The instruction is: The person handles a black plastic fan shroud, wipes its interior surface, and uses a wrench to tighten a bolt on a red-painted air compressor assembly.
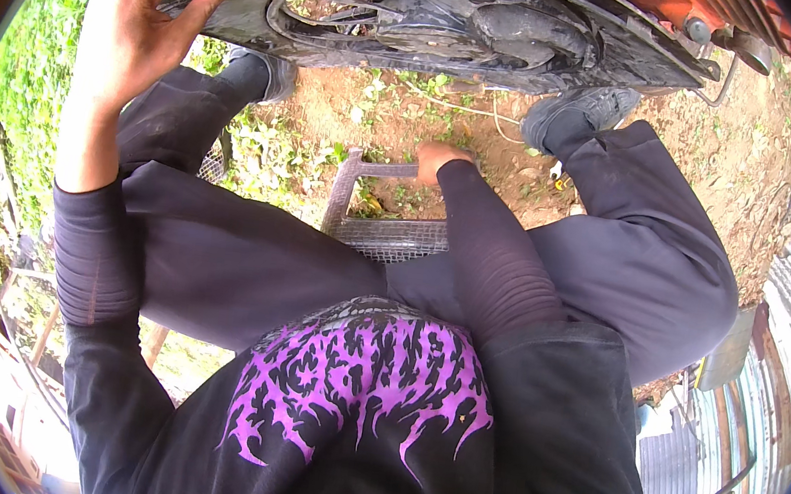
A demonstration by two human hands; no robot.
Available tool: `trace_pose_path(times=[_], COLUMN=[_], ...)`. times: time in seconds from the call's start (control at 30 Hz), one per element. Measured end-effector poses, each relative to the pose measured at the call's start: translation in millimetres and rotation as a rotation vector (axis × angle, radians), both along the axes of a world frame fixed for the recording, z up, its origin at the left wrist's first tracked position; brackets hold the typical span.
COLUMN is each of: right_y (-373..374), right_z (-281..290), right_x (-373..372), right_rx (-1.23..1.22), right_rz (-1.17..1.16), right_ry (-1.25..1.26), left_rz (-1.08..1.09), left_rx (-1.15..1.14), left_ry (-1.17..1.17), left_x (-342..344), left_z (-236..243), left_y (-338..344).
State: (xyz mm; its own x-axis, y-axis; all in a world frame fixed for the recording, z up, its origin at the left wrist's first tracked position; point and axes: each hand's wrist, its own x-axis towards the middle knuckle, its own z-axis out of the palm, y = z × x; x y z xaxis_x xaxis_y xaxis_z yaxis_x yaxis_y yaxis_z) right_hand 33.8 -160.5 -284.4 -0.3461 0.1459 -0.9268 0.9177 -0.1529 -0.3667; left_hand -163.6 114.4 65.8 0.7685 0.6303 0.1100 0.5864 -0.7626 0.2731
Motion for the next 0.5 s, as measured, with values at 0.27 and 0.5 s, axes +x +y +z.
trace_pose_path(times=[0.27, 0.5], right_y=[4.4, 23.8], right_z=[-5.6, -8.9], right_x=[0.0, -25.1], right_rx=[-0.008, 0.448], right_rz=[-0.167, -0.407], right_ry=[-0.039, -0.279], left_rz=[-0.001, 0.043], left_rx=[-0.058, -0.17], left_ry=[-0.074, -0.045], left_x=[-4.5, -3.1], left_z=[-7.7, 1.2], left_y=[2.6, 7.5])
